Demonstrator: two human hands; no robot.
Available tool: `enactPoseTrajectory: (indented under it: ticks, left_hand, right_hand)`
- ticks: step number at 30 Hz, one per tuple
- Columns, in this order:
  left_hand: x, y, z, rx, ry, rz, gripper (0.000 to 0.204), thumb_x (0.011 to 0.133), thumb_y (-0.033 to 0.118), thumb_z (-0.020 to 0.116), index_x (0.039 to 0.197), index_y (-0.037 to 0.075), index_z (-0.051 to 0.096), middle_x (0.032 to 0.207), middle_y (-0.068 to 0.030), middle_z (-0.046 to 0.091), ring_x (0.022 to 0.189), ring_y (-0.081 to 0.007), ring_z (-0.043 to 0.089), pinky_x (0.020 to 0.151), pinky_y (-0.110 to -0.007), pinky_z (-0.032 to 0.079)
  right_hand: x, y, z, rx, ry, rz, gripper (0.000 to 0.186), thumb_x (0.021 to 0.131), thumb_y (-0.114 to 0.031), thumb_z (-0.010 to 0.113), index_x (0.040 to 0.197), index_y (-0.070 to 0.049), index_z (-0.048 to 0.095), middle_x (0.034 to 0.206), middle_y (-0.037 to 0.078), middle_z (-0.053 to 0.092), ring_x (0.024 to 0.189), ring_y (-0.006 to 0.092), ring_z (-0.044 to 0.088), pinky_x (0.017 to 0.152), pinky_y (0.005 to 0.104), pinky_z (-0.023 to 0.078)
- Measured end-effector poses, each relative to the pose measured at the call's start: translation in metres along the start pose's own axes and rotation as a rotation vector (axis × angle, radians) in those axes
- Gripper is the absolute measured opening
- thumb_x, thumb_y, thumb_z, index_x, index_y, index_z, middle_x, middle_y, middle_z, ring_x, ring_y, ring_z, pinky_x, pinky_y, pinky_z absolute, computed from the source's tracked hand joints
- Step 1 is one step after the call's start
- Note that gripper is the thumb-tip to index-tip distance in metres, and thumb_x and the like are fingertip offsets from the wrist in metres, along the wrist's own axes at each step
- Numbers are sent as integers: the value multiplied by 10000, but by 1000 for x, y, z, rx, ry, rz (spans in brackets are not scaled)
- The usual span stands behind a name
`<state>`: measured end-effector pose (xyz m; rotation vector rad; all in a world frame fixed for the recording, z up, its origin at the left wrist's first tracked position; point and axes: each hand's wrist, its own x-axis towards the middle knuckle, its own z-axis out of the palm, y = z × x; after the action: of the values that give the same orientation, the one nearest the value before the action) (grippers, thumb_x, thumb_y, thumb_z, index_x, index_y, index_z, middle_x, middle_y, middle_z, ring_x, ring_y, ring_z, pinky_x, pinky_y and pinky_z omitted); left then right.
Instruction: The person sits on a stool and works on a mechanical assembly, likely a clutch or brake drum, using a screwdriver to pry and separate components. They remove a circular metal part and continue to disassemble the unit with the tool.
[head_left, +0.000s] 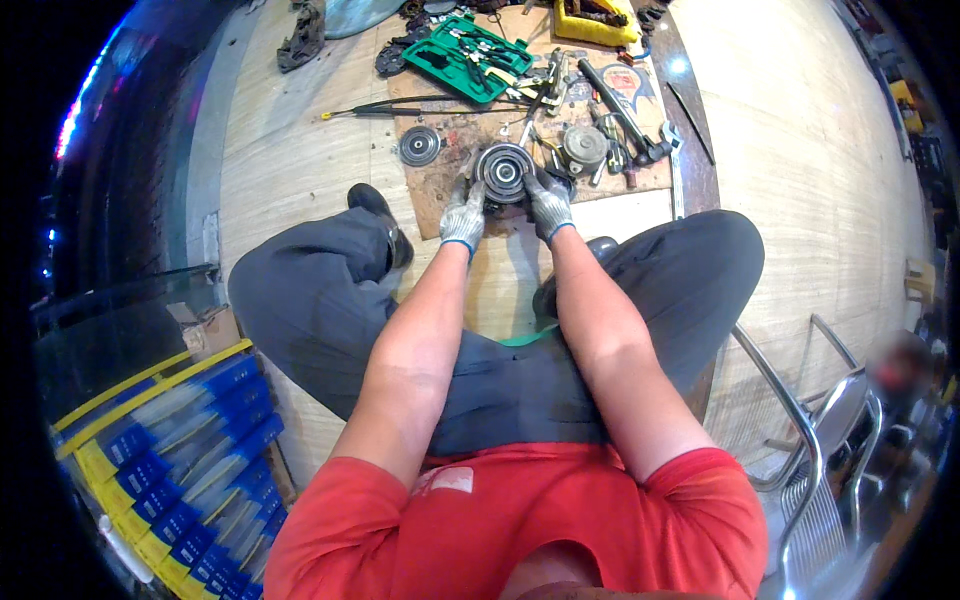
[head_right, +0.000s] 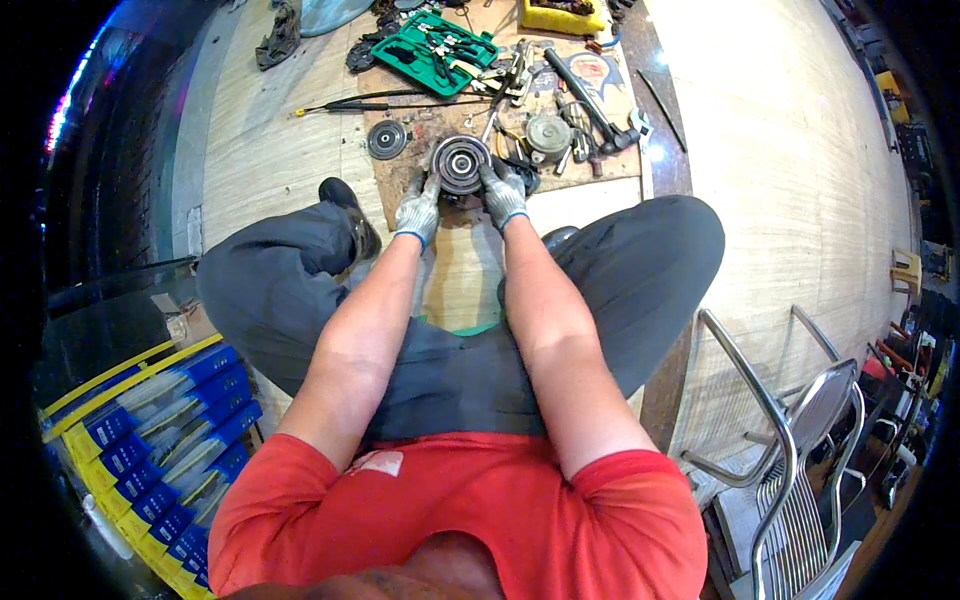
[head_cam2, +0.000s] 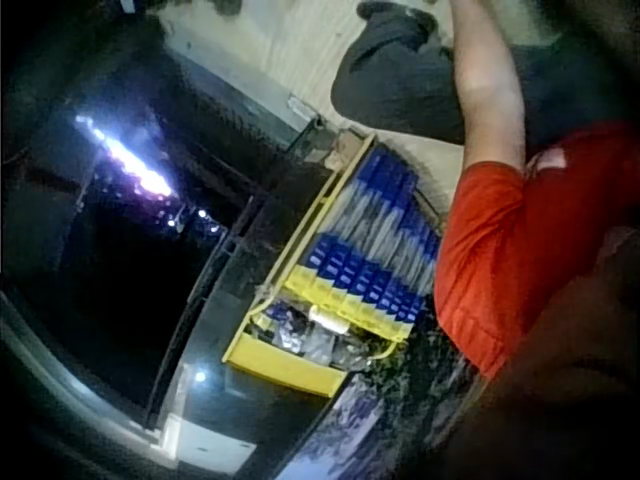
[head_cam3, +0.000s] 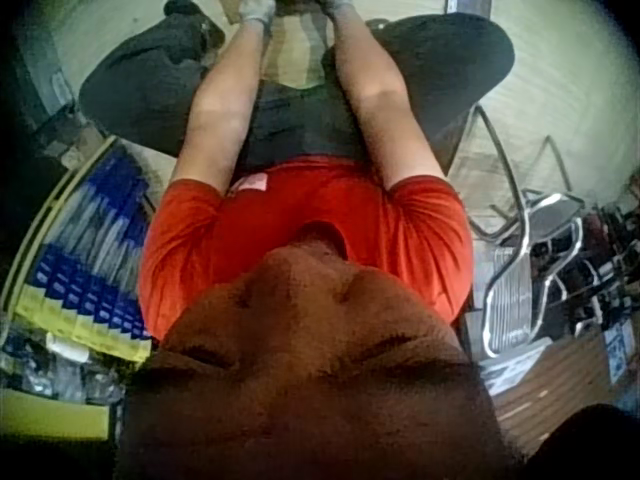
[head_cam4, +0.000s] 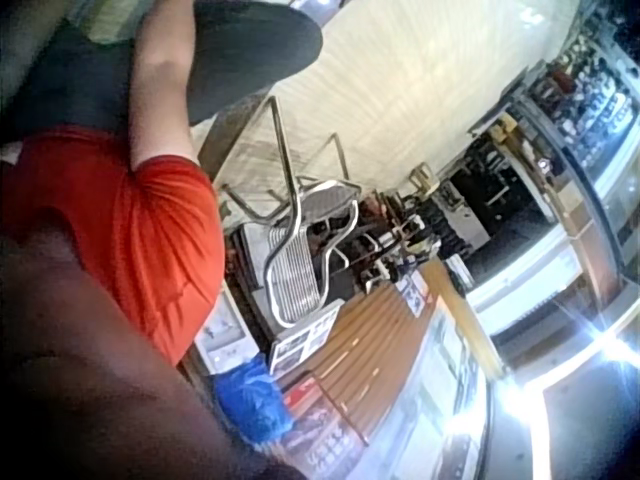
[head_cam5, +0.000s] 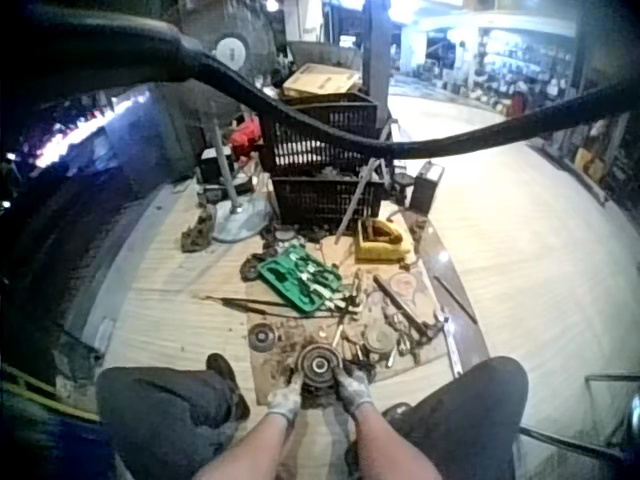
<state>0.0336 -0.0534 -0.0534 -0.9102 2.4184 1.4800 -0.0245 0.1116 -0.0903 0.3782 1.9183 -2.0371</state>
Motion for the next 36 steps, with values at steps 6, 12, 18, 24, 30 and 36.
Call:
enactPoseTrajectory:
  ticks: [6,12,18,24,30,36]
  left_hand:
    - [-8,28,11,-76,-60,64,750,982,587,489,1537,91,400,1507,-196,491,1394,-349,469,1122,-384,375]
    - [-5,11,1,-33,-15,68,791,974,587,502,1512,13,418,1512,-214,480,1405,-341,458,1144,-367,356]
    - [5,11,10,56,-22,68,757,987,572,484,1512,29,424,1502,-219,489,1392,-352,467,1133,-379,368]
    - [4,3,9,62,-11,94,757,985,582,480,1534,67,393,1504,-228,476,1394,-376,456,1142,-398,366]
    - [6,0,15,164,27,125,722,993,565,473,1528,86,401,1481,-235,497,1364,-383,488,1117,-433,398]
    - [-4,25,15,366,127,20,626,1008,528,439,1478,115,454,1311,-294,600,1200,-446,594,1010,-508,473]
  right_hand:
    - [28,28,-27,-92,93,-173,491,972,-372,658,1333,-42,618,788,27,628,555,109,499,458,273,389]
    - [2,3,-9,-25,6,9,511,969,-343,644,1347,-1,601,927,82,622,748,168,531,642,302,414]
    - [12,9,-16,-40,60,-54,456,977,-353,643,1309,-41,633,692,-1,570,513,98,467,444,278,366]
    - [2,6,-11,-17,40,-18,429,979,-347,636,1278,-41,655,694,5,583,524,104,490,449,280,371]
    - [13,21,-16,-56,81,-152,462,971,-330,649,1325,-33,632,889,46,665,640,107,540,525,274,422]
    - [10,23,-12,69,187,-32,461,968,-355,628,1235,19,665,1035,145,711,914,241,648,807,359,493]
